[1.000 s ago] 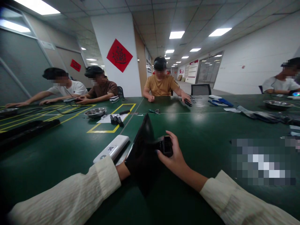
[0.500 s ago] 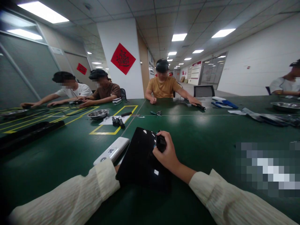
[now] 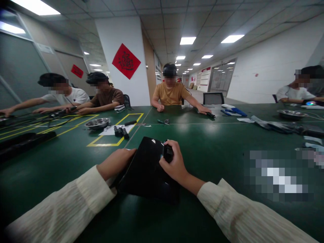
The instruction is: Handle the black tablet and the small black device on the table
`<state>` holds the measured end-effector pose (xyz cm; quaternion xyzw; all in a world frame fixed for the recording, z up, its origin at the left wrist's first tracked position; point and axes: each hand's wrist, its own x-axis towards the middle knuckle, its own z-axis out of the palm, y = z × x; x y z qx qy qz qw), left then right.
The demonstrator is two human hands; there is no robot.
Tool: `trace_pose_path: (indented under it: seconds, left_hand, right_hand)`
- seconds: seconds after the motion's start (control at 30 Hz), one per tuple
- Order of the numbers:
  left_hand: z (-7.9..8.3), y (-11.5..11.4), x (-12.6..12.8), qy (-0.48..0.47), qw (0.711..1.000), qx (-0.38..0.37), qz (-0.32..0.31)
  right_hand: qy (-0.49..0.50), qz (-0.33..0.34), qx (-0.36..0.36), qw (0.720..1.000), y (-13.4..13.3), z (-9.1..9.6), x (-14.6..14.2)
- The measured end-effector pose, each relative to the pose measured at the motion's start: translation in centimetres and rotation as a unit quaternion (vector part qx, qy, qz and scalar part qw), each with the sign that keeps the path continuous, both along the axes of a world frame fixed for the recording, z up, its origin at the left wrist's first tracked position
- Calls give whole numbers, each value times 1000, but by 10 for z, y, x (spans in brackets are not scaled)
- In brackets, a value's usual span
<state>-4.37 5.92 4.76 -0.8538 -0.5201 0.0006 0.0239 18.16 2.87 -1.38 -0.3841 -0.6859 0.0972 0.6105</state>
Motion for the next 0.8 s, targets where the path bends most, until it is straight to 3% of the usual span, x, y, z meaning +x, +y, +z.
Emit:
trace_pose_path:
  seconds: [0.13, 0.27, 0.33, 0.47, 0.53, 0.6, 0.67, 0.8]
  left_hand:
    - [-5, 8, -1, 0, 994, 90, 61]
    - [-17, 8, 3, -16, 991, 98, 90]
    - [-19, 6, 4, -15, 991, 96, 95]
    - [-20, 6, 5, 2, 993, 89, 80]
    - [-21, 6, 4, 21, 993, 92, 70]
    - [-22, 6, 4, 38, 992, 100, 64]
    - [-23, 5, 4, 45, 992, 102, 60]
    - [-23, 4, 6, 33, 993, 93, 61]
  right_hand:
    - [-60, 15, -7, 998, 4, 5, -2]
    - [-197, 81, -51, 976, 7, 8, -8]
    - [-227, 73, -54, 970, 5, 10, -9]
    - [-258, -33, 17, 966, -12, 14, -12]
    - [-327, -18, 73, 942, -28, 16, -18]
    - [-409, 43, 94, 907, -45, 17, -27]
    - [-459, 81, 55, 883, -60, 16, -38]
    - [-476, 93, -78, 871, -71, 12, -52]
